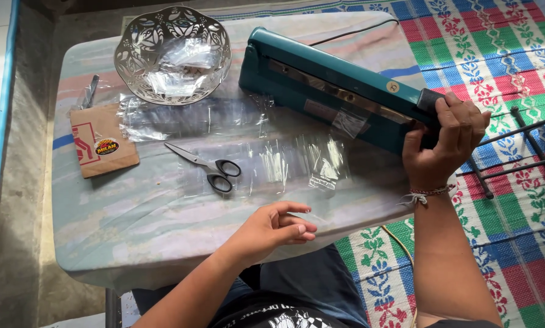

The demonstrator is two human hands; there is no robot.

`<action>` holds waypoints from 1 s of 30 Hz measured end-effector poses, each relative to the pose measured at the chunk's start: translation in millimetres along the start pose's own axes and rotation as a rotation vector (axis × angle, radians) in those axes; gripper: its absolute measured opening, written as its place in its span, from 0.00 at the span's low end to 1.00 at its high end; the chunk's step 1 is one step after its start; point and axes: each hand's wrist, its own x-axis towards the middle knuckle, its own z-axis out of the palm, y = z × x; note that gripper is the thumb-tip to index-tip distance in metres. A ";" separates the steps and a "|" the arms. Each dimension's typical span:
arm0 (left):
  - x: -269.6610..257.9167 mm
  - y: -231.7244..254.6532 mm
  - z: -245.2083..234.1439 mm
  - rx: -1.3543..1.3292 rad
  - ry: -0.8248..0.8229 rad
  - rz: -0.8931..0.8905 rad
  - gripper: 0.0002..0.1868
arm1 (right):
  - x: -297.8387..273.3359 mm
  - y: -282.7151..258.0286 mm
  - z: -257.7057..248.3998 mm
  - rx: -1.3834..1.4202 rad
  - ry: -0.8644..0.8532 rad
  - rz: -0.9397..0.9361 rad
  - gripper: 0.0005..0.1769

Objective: The person seals several small clear plastic bags using a heat sealer on a table, occasionally using scissors to trim the edges of the plastic.

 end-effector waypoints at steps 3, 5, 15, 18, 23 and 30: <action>0.9 -1.0 0.6 0.003 0.046 -0.049 0.22 | 0.6 -0.9 -0.3 0.008 -0.001 0.000 0.20; -2.1 8.4 5.8 -0.004 0.074 -0.079 0.20 | 0.6 -0.8 0.5 0.007 0.004 -0.002 0.20; 7.3 22.2 18.5 -0.008 0.210 -0.232 0.16 | -0.3 -0.1 -3.5 0.006 -0.031 -0.007 0.21; 4.5 22.7 19.3 0.068 0.181 -0.198 0.16 | -3.8 1.9 -2.2 0.015 -0.039 0.018 0.21; 6.6 17.4 18.6 0.085 0.190 -0.174 0.14 | 2.2 -2.3 -6.4 0.007 -0.044 -0.020 0.22; 3.8 16.2 18.0 0.064 0.192 -0.153 0.09 | 12.3 -6.5 -10.5 -0.024 -0.059 -0.027 0.21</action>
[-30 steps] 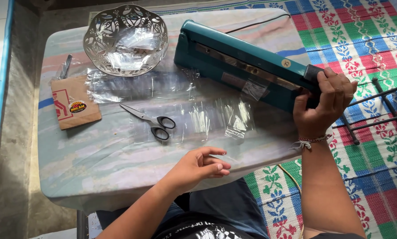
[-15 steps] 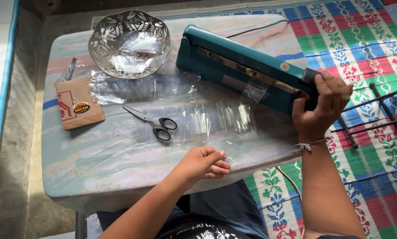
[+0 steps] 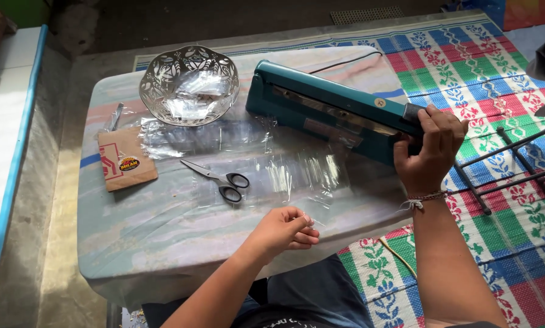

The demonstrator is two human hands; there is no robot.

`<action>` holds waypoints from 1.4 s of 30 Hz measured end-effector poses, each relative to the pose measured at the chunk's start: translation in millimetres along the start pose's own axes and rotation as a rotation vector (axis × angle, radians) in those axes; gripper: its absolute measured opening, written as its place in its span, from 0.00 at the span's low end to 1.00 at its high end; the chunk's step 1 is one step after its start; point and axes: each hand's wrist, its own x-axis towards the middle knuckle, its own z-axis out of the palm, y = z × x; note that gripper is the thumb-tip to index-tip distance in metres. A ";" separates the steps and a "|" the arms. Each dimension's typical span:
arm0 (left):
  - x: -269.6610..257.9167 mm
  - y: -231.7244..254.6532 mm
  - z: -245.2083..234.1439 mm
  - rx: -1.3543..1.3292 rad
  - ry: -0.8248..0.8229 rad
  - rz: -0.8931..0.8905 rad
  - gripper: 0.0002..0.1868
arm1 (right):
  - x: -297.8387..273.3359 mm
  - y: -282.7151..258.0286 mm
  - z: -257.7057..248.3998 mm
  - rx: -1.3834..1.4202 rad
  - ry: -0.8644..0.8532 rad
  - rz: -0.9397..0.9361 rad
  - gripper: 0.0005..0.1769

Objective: The person seals several small clear plastic bags using a heat sealer on a table, occasionally using scissors to trim the edges of the plastic.

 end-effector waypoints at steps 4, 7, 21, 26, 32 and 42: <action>5.0 -2.9 -2.9 -0.004 -0.019 0.012 0.11 | 2.9 1.0 -1.2 -0.005 -0.034 0.026 0.22; 4.4 -4.2 -3.9 -0.036 -0.016 0.003 0.09 | 0.3 1.7 -3.2 -0.040 -0.068 0.053 0.23; 0.8 -5.6 -11.0 -0.089 -0.092 0.029 0.11 | -20.4 -56.7 -12.2 0.132 -0.082 0.266 0.30; 0.0 -3.9 -10.1 -0.080 -0.090 -0.002 0.10 | -22.0 -95.0 -17.9 0.797 -0.490 0.712 0.37; 1.7 -6.1 -8.8 0.006 -0.117 0.016 0.12 | 1.4 -108.3 -11.6 0.686 -0.601 0.587 0.34; -0.9 -5.0 -7.2 0.047 -0.105 0.032 0.12 | -5.9 -104.8 -8.1 0.089 -0.629 0.425 0.32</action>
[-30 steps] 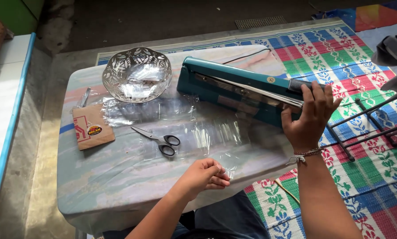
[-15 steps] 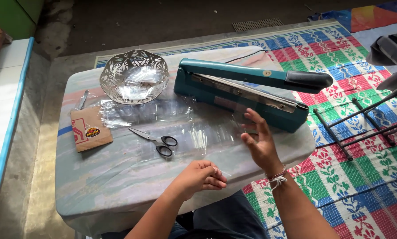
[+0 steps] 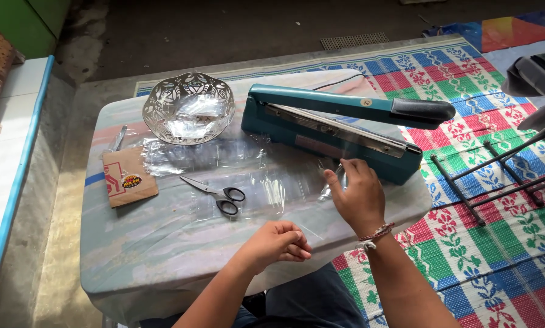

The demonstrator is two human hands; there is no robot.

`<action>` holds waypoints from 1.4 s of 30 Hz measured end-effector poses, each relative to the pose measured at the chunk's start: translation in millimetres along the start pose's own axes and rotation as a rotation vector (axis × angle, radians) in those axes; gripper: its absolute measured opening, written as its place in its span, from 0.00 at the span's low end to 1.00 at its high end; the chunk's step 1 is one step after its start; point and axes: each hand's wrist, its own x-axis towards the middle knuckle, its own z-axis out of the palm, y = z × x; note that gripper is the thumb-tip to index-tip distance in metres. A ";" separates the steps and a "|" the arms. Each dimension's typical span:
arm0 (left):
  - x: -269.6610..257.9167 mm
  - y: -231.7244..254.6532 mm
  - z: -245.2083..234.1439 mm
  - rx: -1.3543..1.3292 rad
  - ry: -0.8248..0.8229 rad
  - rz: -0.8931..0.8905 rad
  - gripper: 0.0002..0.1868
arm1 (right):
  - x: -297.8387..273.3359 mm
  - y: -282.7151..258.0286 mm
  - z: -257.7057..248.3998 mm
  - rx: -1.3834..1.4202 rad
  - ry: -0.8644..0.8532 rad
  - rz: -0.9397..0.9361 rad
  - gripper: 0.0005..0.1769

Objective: The person seals several small clear plastic bags using a heat sealer on a table, occasionally using scissors to trim the edges of the plastic.

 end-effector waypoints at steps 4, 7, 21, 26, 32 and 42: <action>8.1 -13.6 -4.8 -0.030 -0.008 0.023 0.10 | -5.9 8.6 -3.2 0.161 -0.008 0.103 0.32; 9.5 -25.0 -9.0 -0.043 -0.008 0.058 0.08 | -6.3 10.1 -11.7 0.315 -0.022 0.181 0.30; -72.6 15.3 -115.1 0.459 0.515 0.083 0.14 | 17.1 -27.0 9.1 0.767 -0.124 0.138 0.22; -52.8 28.9 -209.7 0.794 0.791 0.162 0.15 | 41.6 -40.3 37.4 0.773 -0.164 0.060 0.17; -46.7 93.5 -254.4 0.976 0.998 0.226 0.14 | 70.5 -61.5 63.7 0.618 -0.271 -0.152 0.20; -16.0 116.6 -284.9 1.235 0.970 0.120 0.18 | 81.3 -83.3 90.6 -0.021 -0.303 -0.467 0.24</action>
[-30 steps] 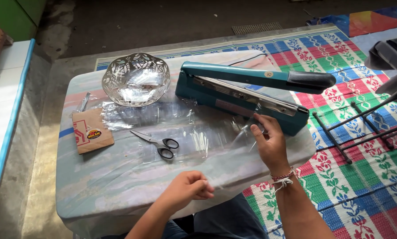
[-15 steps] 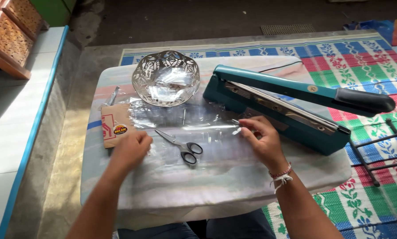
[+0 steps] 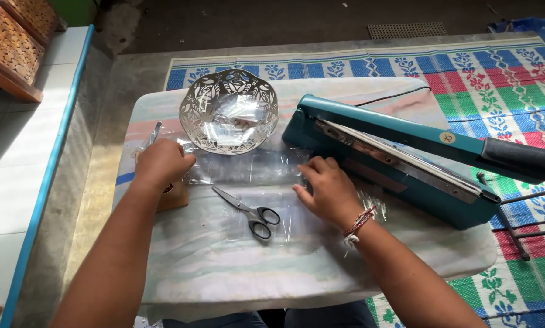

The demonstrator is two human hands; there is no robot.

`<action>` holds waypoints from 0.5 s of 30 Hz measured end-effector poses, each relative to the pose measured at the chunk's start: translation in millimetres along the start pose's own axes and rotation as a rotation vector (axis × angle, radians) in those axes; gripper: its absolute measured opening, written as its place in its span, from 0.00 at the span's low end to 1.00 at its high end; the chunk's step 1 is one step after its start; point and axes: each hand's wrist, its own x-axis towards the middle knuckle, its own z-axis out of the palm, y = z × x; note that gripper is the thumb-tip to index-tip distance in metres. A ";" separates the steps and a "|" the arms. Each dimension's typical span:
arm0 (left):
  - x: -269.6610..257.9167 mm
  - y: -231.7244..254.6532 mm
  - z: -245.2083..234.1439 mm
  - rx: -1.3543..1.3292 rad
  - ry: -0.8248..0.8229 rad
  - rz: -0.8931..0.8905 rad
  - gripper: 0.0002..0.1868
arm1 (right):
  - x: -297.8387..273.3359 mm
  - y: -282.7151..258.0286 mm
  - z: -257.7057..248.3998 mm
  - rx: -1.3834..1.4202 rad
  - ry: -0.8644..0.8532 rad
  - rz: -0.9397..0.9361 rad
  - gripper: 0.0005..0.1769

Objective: The person seals several small clear plastic bags using a heat sealer on a table, occasionally using scissors to trim the edges of the plastic.

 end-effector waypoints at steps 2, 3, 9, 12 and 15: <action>10.0 -4.3 5.2 0.054 -0.016 -0.004 0.17 | -0.1 -3.7 -1.4 -0.022 -0.047 0.029 0.25; 14.3 -7.1 8.1 0.106 -0.030 -0.010 0.17 | -0.2 -5.8 -1.8 -0.046 -0.093 0.056 0.26; 12.6 0.2 0.3 0.040 0.074 -0.013 0.15 | 0.1 -9.0 -10.3 -0.052 -0.102 0.091 0.30; 13.5 -3.7 0.4 0.012 0.132 -0.019 0.15 | -6.8 -6.1 -21.9 0.020 -0.086 0.115 0.29; 9.5 -5.8 5.2 0.013 0.199 -0.039 0.13 | -21.4 -3.5 -36.7 0.027 -0.040 0.113 0.25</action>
